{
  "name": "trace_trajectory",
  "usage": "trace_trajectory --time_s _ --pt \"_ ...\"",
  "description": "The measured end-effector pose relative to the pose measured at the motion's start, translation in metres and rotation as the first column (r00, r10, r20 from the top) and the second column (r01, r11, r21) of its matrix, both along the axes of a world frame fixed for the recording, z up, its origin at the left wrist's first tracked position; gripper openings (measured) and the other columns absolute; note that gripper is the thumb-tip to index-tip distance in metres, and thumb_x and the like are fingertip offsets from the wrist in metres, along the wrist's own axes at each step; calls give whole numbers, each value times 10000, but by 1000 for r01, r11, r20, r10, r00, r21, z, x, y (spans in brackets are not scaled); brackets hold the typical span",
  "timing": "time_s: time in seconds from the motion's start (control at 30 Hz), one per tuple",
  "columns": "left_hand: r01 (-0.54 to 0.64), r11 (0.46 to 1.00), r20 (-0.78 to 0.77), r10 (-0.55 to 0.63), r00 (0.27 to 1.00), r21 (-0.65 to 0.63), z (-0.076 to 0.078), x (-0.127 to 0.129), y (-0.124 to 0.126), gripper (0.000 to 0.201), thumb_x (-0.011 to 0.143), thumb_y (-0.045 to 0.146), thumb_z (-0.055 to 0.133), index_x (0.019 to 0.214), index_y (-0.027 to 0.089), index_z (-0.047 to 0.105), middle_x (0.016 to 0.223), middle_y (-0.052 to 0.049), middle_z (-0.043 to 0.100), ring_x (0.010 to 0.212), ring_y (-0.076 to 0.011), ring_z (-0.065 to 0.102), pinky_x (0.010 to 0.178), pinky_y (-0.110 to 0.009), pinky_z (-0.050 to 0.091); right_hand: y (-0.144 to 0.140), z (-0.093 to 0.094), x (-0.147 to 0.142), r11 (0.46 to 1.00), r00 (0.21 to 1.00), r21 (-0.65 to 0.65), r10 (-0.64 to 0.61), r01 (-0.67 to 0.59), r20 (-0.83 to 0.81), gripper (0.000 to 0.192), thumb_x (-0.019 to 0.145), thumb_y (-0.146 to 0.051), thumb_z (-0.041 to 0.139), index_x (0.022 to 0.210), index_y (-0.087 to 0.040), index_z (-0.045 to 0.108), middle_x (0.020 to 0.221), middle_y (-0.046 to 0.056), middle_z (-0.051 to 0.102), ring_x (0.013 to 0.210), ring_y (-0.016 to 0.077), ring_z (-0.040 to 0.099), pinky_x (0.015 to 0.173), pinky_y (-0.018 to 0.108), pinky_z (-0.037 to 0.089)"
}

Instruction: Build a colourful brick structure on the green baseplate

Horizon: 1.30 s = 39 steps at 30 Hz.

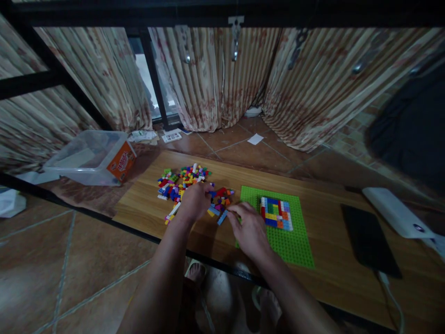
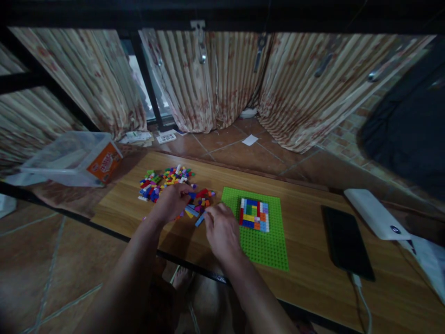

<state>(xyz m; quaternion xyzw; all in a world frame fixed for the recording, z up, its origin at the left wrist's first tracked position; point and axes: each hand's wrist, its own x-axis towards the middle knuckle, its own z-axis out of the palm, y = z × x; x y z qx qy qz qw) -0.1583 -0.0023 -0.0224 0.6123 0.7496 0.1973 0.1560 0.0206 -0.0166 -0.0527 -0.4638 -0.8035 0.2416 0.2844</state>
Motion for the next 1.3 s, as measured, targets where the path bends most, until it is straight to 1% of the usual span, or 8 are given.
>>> trace_trajectory --time_s 0.27,0.53,0.63,0.73,0.87,1.0,1.1,1.3 --pt "-1 1000 9 1 1000 5 -6 -3 0 290 783 141 520 967 194 738 859 -63 742 797 -204 676 722 -266 503 8 -6 -28 994 976 -7 -105 108 190 160 874 -249 549 852 -213 703 912 85 627 889 232 581 789 345 440" --pt "42 998 62 -45 997 49 -6 -8 -1 268 802 171 500 918 202 740 837 -39 742 757 -173 659 692 -240 487 10 -3 -25 995 995 -42 -87 90 52 168 879 -254 546 836 -230 706 882 53 636 849 202 593 781 326 446" --pt "49 996 60 -54 997 77 -6 -8 -2 262 795 169 502 897 212 739 801 -31 733 723 -167 648 667 -236 474 12 8 -8 996 995 -31 -83 81 -60 179 880 -294 541 836 -232 704 872 48 649 843 193 602 783 326 455" --pt "80 994 47 -84 995 80 -5 -8 -3 246 793 168 502 852 220 735 728 -18 713 668 -159 628 627 -232 451 17 19 28 992 986 -71 -113 105 -124 203 861 -346 554 822 -221 709 846 48 663 812 187 613 760 328 463" --pt "101 993 48 -104 993 69 -3 -7 -5 232 808 183 496 820 216 725 735 -17 710 668 -155 617 612 -228 432 25 28 89 962 966 -156 -240 224 -91 227 800 -418 603 814 -228 727 885 46 700 783 192 631 724 331 471" --pt "110 990 25 -113 993 84 -2 -4 -6 222 817 198 497 813 210 719 772 -27 712 709 -162 622 650 -238 432 31 24 131 946 957 -173 -286 274 -48 256 749 -455 652 816 -222 736 886 55 708 806 213 634 721 346 478" --pt "117 989 11 -119 993 89 -3 0 -4 225 823 207 491 803 204 715 771 -32 708 698 -161 615 643 -242 426 33 17 142 947 969 -210 -248 242 -6 279 733 -482 667 802 -222 743 893 59 709 849 226 638 753 359 478" --pt "129 988 21 -131 991 81 -8 7 0 226 821 202 490 817 211 716 774 -27 711 706 -158 622 657 -239 431 38 10 140 961 981 -200 -192 190 8 270 729 -492 673 779 -239 756 878 53 695 842 222 635 765 367 476"
